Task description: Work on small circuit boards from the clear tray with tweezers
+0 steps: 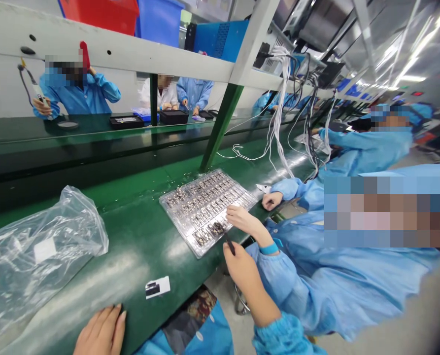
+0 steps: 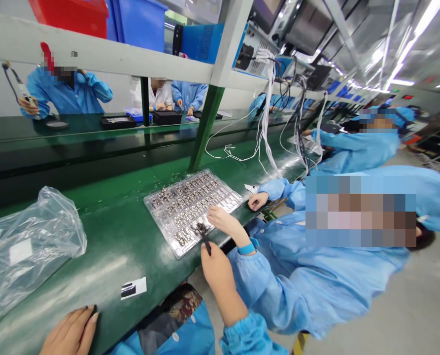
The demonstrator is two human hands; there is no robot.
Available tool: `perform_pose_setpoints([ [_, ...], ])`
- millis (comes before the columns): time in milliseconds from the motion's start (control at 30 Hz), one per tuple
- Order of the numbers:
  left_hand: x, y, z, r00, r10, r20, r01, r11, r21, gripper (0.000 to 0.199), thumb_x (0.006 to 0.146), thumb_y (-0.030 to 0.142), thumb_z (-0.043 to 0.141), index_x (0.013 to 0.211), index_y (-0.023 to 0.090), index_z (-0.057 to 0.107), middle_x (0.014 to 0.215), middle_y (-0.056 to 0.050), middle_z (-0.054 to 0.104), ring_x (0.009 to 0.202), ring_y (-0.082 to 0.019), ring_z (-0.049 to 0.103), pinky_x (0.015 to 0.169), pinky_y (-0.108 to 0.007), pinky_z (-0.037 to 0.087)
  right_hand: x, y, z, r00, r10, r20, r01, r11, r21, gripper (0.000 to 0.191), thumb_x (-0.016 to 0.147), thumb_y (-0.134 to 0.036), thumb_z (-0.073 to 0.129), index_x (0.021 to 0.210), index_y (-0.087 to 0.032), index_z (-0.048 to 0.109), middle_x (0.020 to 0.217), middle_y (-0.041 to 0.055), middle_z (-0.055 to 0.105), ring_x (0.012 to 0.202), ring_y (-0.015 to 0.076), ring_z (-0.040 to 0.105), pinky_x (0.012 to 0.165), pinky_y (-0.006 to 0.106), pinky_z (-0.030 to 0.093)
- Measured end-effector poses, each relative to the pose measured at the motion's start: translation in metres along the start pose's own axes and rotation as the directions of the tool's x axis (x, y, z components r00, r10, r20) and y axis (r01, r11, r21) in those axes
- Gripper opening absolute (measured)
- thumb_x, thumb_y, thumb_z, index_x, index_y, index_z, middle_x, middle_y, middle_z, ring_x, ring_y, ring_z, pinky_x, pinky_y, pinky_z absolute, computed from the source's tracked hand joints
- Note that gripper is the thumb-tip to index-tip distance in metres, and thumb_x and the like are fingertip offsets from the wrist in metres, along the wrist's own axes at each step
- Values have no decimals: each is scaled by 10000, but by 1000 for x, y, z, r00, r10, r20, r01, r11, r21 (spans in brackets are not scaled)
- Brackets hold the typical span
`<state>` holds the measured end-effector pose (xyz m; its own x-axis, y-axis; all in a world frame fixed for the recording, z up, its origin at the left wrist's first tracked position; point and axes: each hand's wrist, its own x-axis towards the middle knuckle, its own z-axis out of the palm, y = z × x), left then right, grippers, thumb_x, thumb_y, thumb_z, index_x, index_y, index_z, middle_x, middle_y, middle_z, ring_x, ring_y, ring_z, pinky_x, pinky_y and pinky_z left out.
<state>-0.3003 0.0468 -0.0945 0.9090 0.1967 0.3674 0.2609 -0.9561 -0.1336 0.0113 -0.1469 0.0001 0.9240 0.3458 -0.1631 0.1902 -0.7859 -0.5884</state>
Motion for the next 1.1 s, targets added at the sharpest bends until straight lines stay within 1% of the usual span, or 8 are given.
perform_pose_setpoints([
  [67, 5, 2, -5, 996, 81, -43, -77, 993, 87, 366, 842, 254, 314, 871, 182, 672, 911, -57, 648, 816, -214, 596, 732, -356, 461, -23, 2, 8, 998, -6, 64, 4, 1000, 24, 386, 857, -383, 321, 999, -153, 596, 998, 92, 609, 933, 226, 553, 801, 311, 406],
  [133, 7, 3, -8, 995, 92, -44, -87, 990, 115, 380, 851, 251, 301, 858, 184, 675, 910, -58, 646, 825, -217, 590, 747, -365, 446, -44, 3, 19, 989, -12, 145, 2, 998, 64, 380, 850, -411, 334, 1002, -177, 592, 1003, 70, 611, 958, 220, 545, 813, 298, 398],
  [267, 9, 5, -10, 999, 17, -44, -14, 997, 71, 413, 877, 332, 284, 869, 180, 668, 912, -48, 643, 843, -205, 581, 766, -349, 427, -79, 1, 44, 947, -60, 316, 10, 987, 158, 337, 838, -398, 379, 983, -205, 614, 967, 43, 626, 922, 188, 559, 790, 253, 393],
  [367, 10, 7, -12, 998, -42, -41, 44, 998, 52, 447, 877, 396, 289, 878, 148, 660, 909, -53, 643, 856, -203, 579, 767, -340, 426, -94, -2, 57, 912, -114, 394, 31, 977, 210, 304, 834, -363, 404, 965, -206, 629, 931, 30, 638, 893, 173, 569, 776, 239, 392],
  [500, 8, 8, -11, 994, -104, -12, 104, 995, -12, 444, 871, 424, 299, 900, 160, 654, 932, -43, 642, 887, -201, 572, 796, -336, 420, -103, -3, 62, 905, -114, 409, 14, 971, 239, 301, 833, -362, 413, 957, -192, 629, 925, 33, 639, 882, 168, 571, 771, 237, 392],
  [700, 0, 7, -5, 965, -207, 161, 234, 957, -172, 438, 845, 473, 328, 949, 191, 648, 986, -60, 630, 947, -194, 557, 865, -329, 411, -111, -2, 64, 884, -97, 457, -23, 968, 249, 314, 836, -369, 409, 979, -190, 624, 959, 38, 632, 918, 174, 561, 783, 242, 398],
  [933, 14, 16, -20, 980, -200, 16, 200, 980, -6, 429, 865, 416, 324, 898, 151, 659, 918, -69, 640, 883, -211, 572, 785, -341, 445, -118, 3, 77, 848, -108, 519, -50, 958, 281, 357, 831, -387, 406, 1033, -168, 604, 1024, 58, 617, 974, 189, 547, 843, 267, 391],
  [1100, 18, 23, -25, 957, -272, 104, 277, 960, -38, 373, 858, 374, 363, 920, 155, 658, 938, -79, 638, 905, -224, 565, 810, -351, 439, -120, 8, 80, 828, -39, 559, -108, 968, 227, 414, 824, -423, 383, 1072, -156, 579, 1094, 80, 589, 1043, 216, 515, 879, 298, 382],
])
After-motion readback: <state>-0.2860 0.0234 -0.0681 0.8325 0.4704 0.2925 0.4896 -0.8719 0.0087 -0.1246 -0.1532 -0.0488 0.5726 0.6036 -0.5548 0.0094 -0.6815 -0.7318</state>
